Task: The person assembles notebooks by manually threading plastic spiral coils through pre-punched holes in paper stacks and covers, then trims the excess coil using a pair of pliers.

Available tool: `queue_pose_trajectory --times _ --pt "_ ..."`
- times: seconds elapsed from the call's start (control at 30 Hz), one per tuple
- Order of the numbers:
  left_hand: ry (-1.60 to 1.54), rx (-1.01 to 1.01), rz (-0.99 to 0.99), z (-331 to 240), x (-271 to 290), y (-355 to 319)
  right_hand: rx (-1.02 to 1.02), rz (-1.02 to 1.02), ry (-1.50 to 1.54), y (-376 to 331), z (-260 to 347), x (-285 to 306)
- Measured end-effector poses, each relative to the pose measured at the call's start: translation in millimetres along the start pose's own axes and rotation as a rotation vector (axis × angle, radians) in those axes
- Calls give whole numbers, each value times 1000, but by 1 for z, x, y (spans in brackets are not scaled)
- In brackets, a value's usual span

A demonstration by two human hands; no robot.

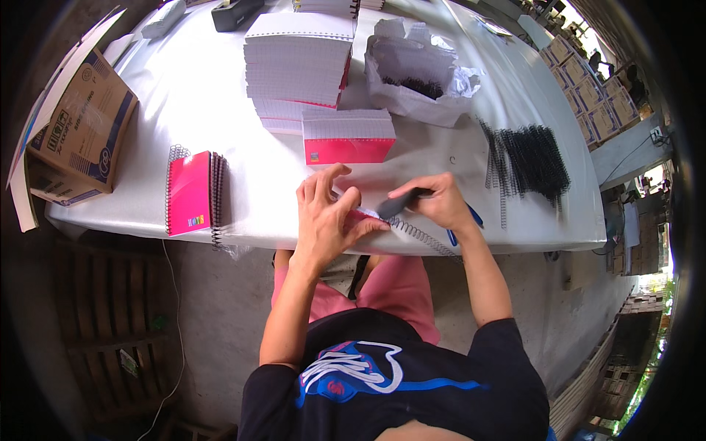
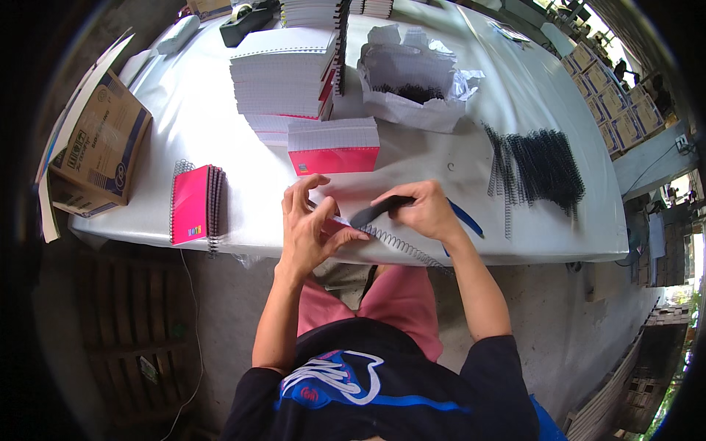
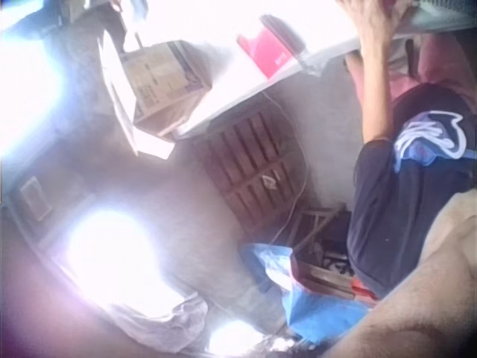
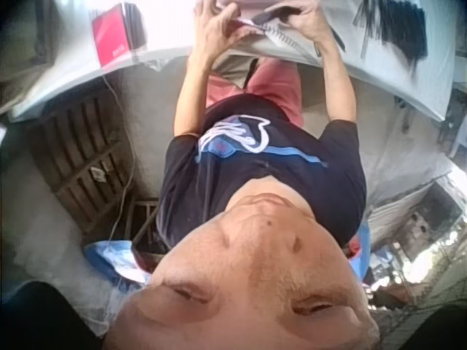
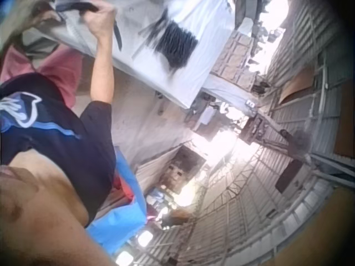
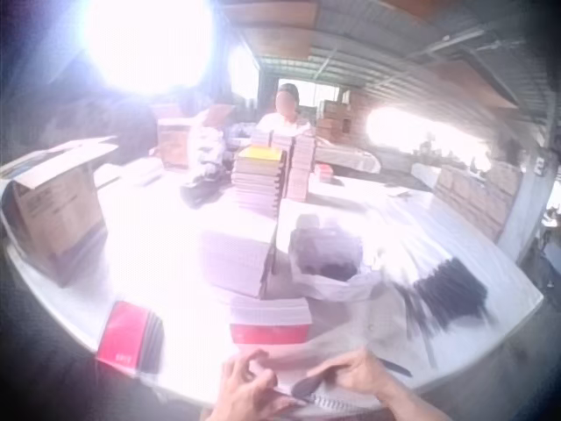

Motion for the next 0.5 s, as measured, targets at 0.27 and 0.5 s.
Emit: queue_pose_trajectory --times 0.27,0.5 --pt "-35 27 -17 0 -2 2 173 -47 340 2 10 6" --pt "-81 98 -27 3 -1 3 252 -129 55 10 9 -2"
Point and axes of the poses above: each hand's wrist, its own y-axis towards the middle knuckle, its own x-axis out of the back of the hand, z = x × y, the point moved 3 cm from there along y, towards the middle knuckle, and after that the axes turned 9 degrees about -y, right-handed, at the moved point
